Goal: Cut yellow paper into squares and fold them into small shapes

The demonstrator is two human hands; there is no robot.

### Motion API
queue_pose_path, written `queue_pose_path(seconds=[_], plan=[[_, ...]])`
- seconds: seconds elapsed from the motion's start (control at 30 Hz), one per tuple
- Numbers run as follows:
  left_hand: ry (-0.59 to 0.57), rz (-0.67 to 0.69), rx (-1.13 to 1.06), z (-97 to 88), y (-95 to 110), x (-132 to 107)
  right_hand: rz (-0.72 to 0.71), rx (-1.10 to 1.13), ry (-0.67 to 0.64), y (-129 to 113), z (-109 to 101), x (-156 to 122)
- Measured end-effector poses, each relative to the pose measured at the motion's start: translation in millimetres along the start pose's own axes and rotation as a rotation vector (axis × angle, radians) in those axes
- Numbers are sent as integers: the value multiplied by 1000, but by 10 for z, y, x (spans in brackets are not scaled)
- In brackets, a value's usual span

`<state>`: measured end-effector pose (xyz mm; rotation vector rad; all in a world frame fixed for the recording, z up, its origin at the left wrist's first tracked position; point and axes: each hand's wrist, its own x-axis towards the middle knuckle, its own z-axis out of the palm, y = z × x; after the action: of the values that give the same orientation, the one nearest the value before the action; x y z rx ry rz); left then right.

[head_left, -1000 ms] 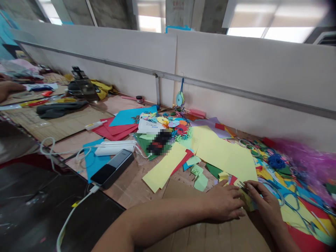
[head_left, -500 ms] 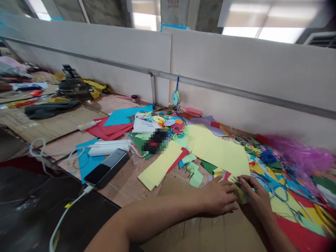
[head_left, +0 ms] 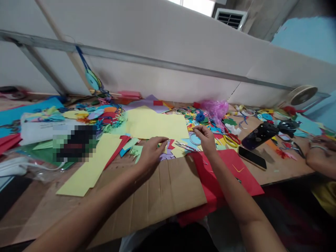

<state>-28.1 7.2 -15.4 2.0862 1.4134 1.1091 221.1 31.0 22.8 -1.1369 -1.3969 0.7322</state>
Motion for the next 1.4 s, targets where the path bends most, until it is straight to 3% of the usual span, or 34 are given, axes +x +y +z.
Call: queue_pose_path(seconds=[0.17, 0.33, 0.47, 0.73, 1.0, 1.17, 1.4], plan=[[-146, -135, 273, -165, -102, 256, -41, -81, -44, 59, -237, -3], [-344, -150, 442, -100, -168, 252, -83, -240, 33, 344, -289, -114], [-310, -100, 507, -9, -221, 193, -114, -272, -56, 422, -275, -199], [-219, 10, 384, 34, -326, 136, -194, -326, -140, 413, -244, -228], [-130, -49, 405, -30, -347, 181, -230, -396, -286, 401, -147, -311], [-177, 24, 591, 25, -304, 96, -278, -420, -425, 394, -78, -371], [-253, 163, 724, 32, -187, -64, -281, -416, -442, 430, -69, -372]])
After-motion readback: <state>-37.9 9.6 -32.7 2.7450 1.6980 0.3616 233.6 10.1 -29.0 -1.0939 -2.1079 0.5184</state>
